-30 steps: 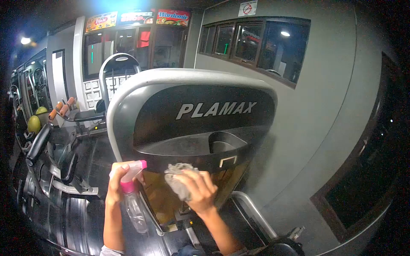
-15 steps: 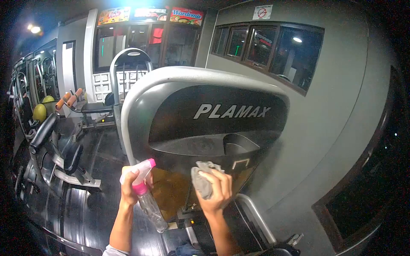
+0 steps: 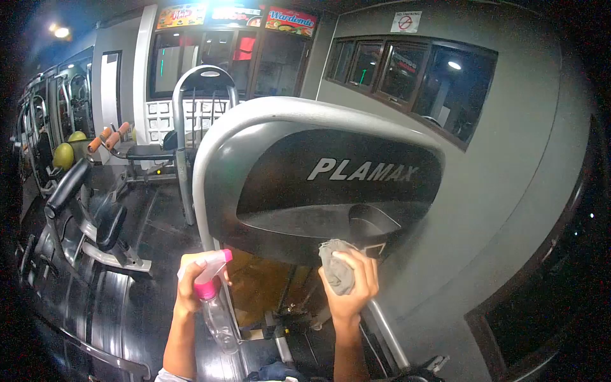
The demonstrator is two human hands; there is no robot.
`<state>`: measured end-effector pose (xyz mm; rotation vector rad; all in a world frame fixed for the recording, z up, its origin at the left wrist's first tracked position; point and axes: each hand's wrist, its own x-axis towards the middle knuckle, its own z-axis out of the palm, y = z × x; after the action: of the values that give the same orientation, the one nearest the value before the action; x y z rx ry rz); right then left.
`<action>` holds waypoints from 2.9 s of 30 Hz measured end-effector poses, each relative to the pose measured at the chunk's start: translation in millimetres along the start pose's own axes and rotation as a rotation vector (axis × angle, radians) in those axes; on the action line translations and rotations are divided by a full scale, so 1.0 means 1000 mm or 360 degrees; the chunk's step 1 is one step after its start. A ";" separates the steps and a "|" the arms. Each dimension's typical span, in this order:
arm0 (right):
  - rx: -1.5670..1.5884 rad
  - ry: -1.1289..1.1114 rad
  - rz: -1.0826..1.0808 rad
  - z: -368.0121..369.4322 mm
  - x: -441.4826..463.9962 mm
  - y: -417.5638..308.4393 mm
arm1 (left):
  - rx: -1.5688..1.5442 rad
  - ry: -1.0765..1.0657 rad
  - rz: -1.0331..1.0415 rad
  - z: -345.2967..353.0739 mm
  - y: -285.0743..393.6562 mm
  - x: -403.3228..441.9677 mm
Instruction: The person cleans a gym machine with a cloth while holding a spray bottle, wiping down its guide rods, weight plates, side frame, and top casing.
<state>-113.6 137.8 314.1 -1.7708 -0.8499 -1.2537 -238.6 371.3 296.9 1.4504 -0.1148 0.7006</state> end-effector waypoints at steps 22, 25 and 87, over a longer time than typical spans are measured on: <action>0.0255 -0.1205 -0.0232 0.006 0.117 -0.043 | -0.0097 -0.0047 0.0002 -0.030 0.022 0.016; 0.0315 -0.1297 -0.0567 0.038 0.124 -0.057 | -0.0060 -0.0091 0.0020 -0.026 0.025 0.024; 0.0110 -0.0842 -0.0456 0.030 0.237 -0.054 | -0.0226 -0.0475 0.0225 -0.076 0.095 0.167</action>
<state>-79.2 208.2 546.4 -2.0066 -1.4700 -0.9130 -177.8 499.3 447.2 1.4110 -0.4926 0.5736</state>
